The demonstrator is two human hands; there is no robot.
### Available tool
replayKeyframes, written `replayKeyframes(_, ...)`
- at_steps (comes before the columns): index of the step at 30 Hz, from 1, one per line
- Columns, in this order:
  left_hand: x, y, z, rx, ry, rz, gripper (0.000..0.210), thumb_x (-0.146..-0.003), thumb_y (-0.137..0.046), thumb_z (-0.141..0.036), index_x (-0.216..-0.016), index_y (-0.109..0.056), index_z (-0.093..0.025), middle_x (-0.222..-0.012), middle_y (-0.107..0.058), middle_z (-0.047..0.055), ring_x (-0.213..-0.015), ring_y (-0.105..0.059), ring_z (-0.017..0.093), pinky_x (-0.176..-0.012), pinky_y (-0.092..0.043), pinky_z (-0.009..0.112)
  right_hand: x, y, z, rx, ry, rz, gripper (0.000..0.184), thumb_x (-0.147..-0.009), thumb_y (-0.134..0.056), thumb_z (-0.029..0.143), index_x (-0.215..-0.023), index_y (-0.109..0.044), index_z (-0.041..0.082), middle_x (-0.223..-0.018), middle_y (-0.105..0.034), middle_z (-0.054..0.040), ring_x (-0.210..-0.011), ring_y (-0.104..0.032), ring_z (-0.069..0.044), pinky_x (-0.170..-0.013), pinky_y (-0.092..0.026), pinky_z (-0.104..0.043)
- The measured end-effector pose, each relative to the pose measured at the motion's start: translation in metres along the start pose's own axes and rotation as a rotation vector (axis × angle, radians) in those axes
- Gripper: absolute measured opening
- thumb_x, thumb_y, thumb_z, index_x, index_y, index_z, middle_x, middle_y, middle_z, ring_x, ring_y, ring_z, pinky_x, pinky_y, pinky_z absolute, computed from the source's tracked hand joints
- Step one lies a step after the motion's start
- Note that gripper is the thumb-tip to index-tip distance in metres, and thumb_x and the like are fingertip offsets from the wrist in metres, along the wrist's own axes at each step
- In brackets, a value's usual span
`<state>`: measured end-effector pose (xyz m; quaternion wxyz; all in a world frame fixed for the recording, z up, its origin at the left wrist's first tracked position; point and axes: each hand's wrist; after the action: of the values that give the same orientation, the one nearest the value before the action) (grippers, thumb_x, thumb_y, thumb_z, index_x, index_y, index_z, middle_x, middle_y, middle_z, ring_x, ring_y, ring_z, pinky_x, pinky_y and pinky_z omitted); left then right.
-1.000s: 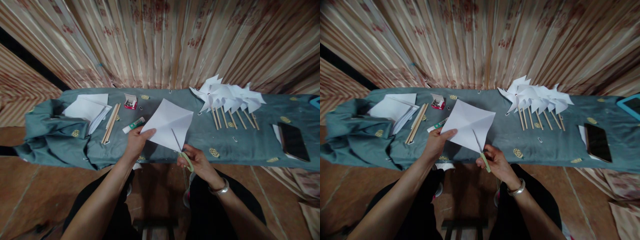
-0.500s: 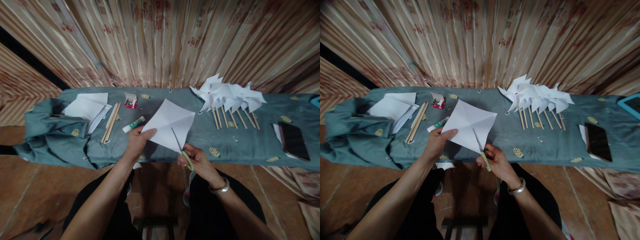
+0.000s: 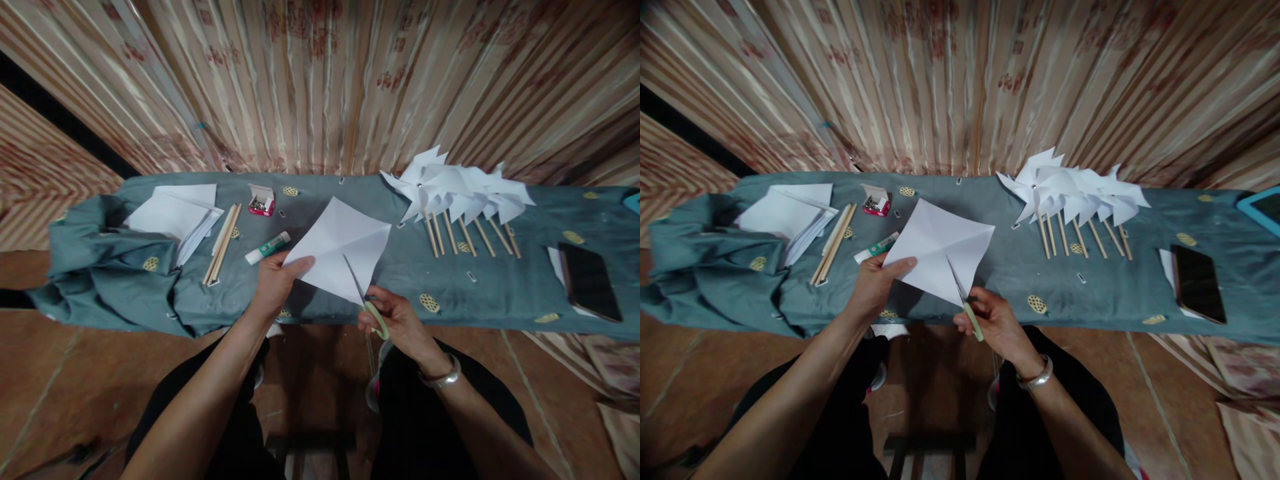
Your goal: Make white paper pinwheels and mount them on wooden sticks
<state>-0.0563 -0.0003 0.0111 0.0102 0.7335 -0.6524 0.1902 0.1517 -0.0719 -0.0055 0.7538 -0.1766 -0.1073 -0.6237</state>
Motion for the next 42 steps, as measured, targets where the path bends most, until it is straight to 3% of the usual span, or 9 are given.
replayKeyframes(12,0.001,-0.001,-0.001,-0.016,-0.002,-0.013,0.024,-0.051,-0.087,-0.028,-0.068,-0.076,-0.014,-0.064,-0.071,0.001,-0.056,-0.059,0.014,-0.057,-0.046,0.026,0.0,-0.002,0.003,-0.074,-0.035,-0.034,0.055,-0.052,-0.089,0.049,-0.09,-0.061,0.021,-0.056,-0.061,0.0066,-0.047,-0.058,-0.009,-0.044,-0.046,-0.02)
replayKeyframes(20,-0.004,0.002,-0.003,-0.001,-0.02,-0.017,0.025,-0.052,-0.087,-0.029,-0.071,-0.077,-0.016,-0.068,-0.073,0.001,-0.059,-0.061,0.014,-0.062,-0.048,0.026,0.005,0.001,0.003,0.013,-0.025,0.069,0.053,-0.061,-0.086,0.047,-0.099,-0.06,0.02,-0.063,-0.065,0.0037,-0.055,-0.061,-0.011,-0.052,-0.05,-0.024)
replayKeyframes(28,-0.013,0.017,-0.014,0.034,-0.078,-0.119,0.029,-0.049,-0.086,-0.03,-0.072,-0.076,-0.016,-0.074,-0.076,0.004,-0.066,-0.065,0.019,-0.066,-0.051,0.03,0.016,0.025,0.007,0.107,-0.008,0.164,0.05,-0.073,-0.076,0.055,-0.105,-0.068,0.017,-0.071,-0.066,-0.0011,-0.06,-0.058,-0.012,-0.056,-0.048,-0.026)
replayKeyframes(32,-0.012,0.021,-0.015,0.02,-0.088,-0.111,0.029,-0.049,-0.087,-0.031,-0.071,-0.076,-0.016,-0.072,-0.075,0.003,-0.064,-0.065,0.019,-0.066,-0.051,0.029,0.017,0.039,0.011,0.064,0.097,0.046,0.053,-0.072,-0.075,0.059,-0.103,-0.07,0.016,-0.068,-0.066,-0.0021,-0.057,-0.057,-0.013,-0.054,-0.045,-0.026)
replayKeyframes(38,-0.009,0.019,-0.009,-0.127,0.021,0.037,0.023,-0.047,-0.086,-0.029,-0.065,-0.077,-0.018,-0.064,-0.072,0.003,-0.055,-0.06,0.017,-0.058,-0.048,0.029,0.001,0.046,0.01,0.105,0.279,-0.457,0.047,-0.069,-0.078,0.052,-0.103,-0.067,0.022,-0.079,-0.071,-0.0018,-0.063,-0.059,-0.014,-0.057,-0.047,-0.027)
replayKeyframes(42,-0.009,0.016,-0.004,-0.235,0.055,0.134,0.02,-0.047,-0.085,-0.029,-0.062,-0.077,-0.019,-0.06,-0.07,0.002,-0.052,-0.057,0.015,-0.054,-0.046,0.027,-0.006,0.046,0.009,0.16,0.339,-0.53,0.05,-0.066,-0.08,0.049,-0.107,-0.064,0.024,-0.088,-0.073,-0.0025,-0.078,-0.066,-0.017,-0.07,-0.052,-0.031)
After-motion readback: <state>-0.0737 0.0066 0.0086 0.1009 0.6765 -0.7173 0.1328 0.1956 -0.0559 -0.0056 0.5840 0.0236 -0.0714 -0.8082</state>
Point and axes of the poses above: each hand's wrist, its own x-axis away from the middle knuckle, its own y-axis out of the back of the hand, z = x × y
